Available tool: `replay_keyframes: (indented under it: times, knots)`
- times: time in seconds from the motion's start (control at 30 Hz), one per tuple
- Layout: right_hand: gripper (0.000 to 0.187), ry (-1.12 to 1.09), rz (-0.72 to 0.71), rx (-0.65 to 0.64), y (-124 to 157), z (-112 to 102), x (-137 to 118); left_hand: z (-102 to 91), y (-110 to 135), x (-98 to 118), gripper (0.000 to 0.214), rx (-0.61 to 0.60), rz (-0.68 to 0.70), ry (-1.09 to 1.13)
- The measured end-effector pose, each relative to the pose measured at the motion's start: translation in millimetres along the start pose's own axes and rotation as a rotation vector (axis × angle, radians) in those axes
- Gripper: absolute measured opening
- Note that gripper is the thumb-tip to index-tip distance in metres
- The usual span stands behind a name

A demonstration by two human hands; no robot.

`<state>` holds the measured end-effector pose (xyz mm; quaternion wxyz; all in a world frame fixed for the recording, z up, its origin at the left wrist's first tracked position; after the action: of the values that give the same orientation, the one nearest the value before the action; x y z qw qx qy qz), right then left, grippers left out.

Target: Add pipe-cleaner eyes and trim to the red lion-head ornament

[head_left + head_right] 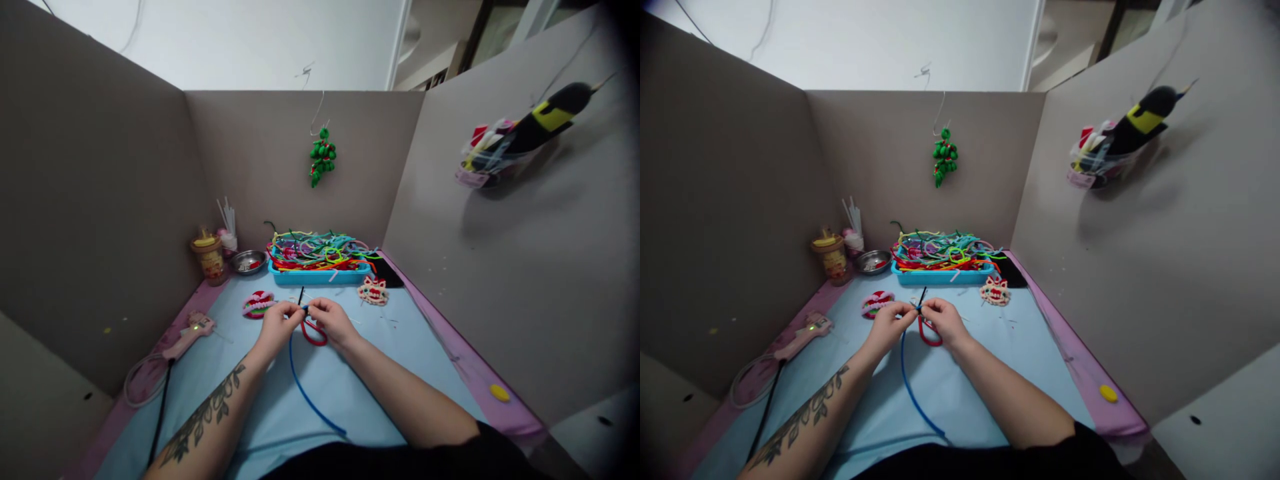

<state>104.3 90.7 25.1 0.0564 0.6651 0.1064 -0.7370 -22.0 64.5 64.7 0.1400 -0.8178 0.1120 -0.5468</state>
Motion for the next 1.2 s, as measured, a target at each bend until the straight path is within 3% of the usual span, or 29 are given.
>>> replay_keyframes:
  times: [0.2,0.37,0.63,1.03,1.2]
  knots:
    - [0.007,0.577,-0.326,-0.077,2,-6,-40,7.0,1,7,0.013,-0.133,0.131,-0.180]
    - [0.006,0.814,-0.376,-0.125,5,1,-38,14.2,6,8,0.012,-0.199,0.191,-0.291]
    - [0.010,0.605,-0.210,-0.008,-7,-12,-17,7.5,-1,0,0.019,-0.153,0.138,-0.181]
    - [0.020,0.250,-0.133,0.028,-3,-9,-16,11.1,1,-10,0.023,-0.100,-0.144,0.087]
    - [0.026,0.099,-0.089,0.042,0,-4,-10,13.3,0,-9,0.023,-0.073,-0.092,0.116]
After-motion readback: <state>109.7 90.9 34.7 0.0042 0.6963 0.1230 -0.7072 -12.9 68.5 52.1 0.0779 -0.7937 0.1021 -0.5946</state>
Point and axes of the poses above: each hand's wrist, its own y-axis away from the middle knuckle, its own z-axis out of the palm, x = y × z, the point moved 8 cm from there along -y, towards the middle knuckle, and after that the axes turned 7 degrees about y, right-handed, at the moved point
